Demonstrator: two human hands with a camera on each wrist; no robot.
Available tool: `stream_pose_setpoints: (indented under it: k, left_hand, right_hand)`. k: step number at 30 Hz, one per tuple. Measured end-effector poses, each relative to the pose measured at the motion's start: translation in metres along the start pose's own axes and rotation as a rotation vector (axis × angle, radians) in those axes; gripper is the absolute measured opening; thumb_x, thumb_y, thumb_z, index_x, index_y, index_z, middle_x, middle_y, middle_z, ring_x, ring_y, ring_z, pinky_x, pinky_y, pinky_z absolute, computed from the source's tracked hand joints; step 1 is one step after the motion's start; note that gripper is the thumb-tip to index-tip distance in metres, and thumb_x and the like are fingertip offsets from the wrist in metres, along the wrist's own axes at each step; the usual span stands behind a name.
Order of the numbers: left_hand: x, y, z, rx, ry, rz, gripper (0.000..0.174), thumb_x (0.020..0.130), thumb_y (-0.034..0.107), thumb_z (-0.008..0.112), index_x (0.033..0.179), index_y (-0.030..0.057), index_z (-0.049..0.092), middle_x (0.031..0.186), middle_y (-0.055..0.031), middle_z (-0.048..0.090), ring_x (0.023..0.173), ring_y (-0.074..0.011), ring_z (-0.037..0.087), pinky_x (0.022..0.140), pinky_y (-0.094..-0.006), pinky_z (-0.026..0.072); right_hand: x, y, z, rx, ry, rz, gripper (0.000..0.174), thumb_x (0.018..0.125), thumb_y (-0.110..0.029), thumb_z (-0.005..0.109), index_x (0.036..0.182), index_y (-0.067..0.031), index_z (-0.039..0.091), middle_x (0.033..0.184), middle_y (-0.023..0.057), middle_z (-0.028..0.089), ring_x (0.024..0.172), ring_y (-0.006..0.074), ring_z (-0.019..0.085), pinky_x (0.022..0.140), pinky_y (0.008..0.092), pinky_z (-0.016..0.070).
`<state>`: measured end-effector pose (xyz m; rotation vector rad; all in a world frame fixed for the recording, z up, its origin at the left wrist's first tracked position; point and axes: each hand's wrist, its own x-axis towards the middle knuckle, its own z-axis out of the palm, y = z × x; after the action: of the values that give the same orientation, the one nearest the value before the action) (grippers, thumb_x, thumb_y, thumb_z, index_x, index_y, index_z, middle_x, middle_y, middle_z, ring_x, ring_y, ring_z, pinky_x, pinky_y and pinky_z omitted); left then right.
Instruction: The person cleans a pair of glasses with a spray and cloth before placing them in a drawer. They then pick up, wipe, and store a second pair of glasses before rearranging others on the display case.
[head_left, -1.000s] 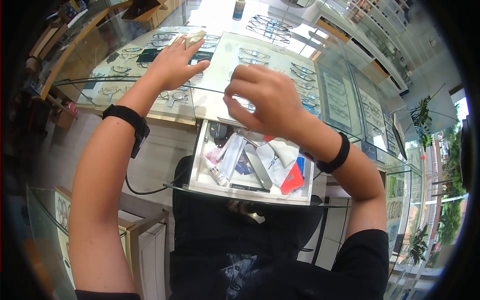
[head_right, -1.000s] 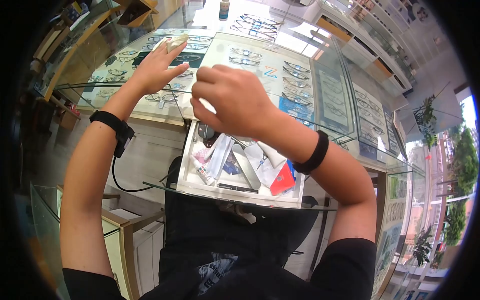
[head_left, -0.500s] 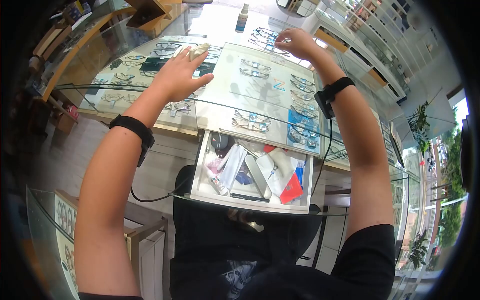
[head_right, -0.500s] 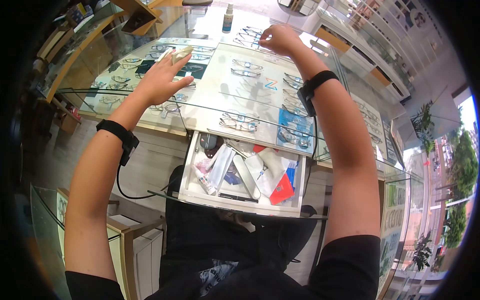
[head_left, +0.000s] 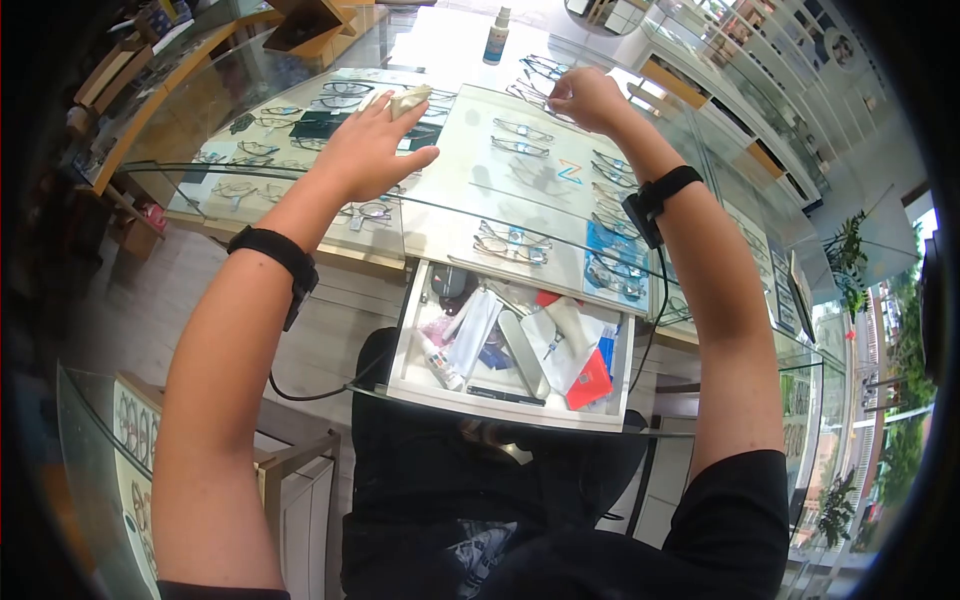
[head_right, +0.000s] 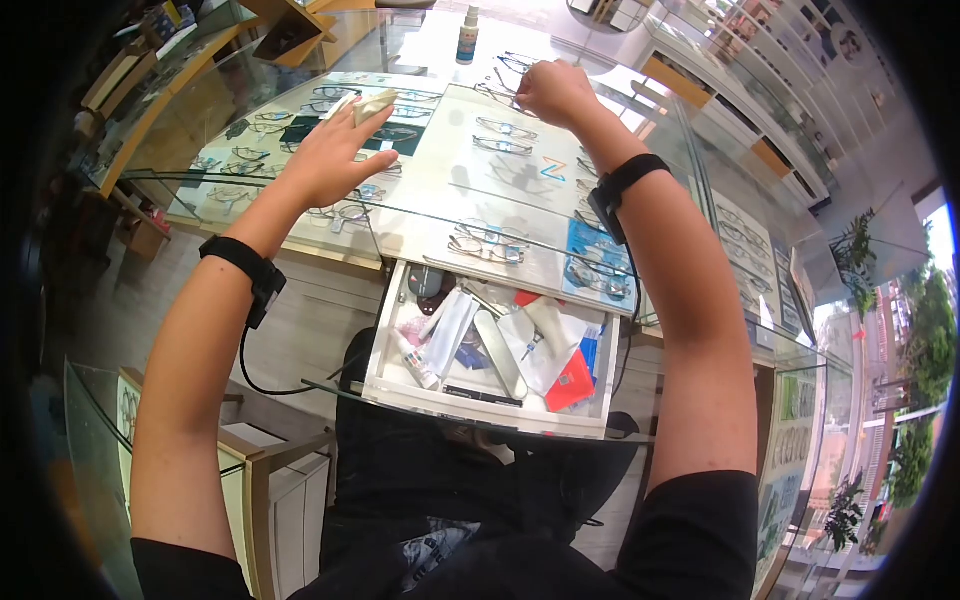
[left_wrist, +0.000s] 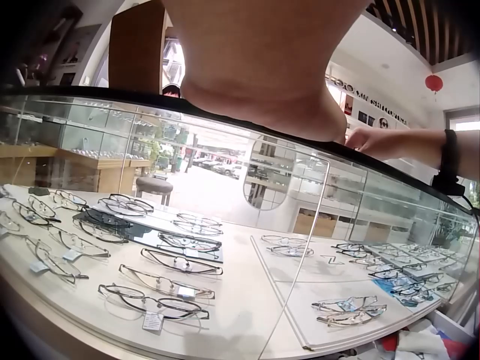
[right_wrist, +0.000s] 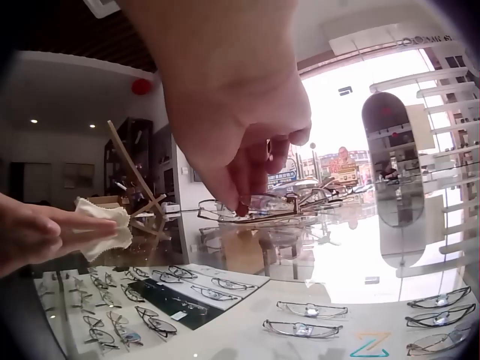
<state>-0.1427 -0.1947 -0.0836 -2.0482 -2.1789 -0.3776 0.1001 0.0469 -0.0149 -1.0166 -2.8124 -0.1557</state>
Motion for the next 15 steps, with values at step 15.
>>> stream_pose_setpoints:
  k: [15]
  left_hand:
    - [0.001,-0.003,0.007,0.021,0.049,0.011,0.076,0.101,0.064,0.046,0.161,0.0185,0.038,0.164,-0.0202,0.037,0.156,-0.0361,0.025,0.126,-0.044,0.0232]
  right_hand:
    - [-0.179,-0.132,-0.057,0.665,-0.467,-0.434,0.009,0.09,-0.011,0.073,0.089,-0.0027,0.076,0.085,0.0053,0.068,0.071,0.0168,0.056,0.063,0.0312,0.0446]
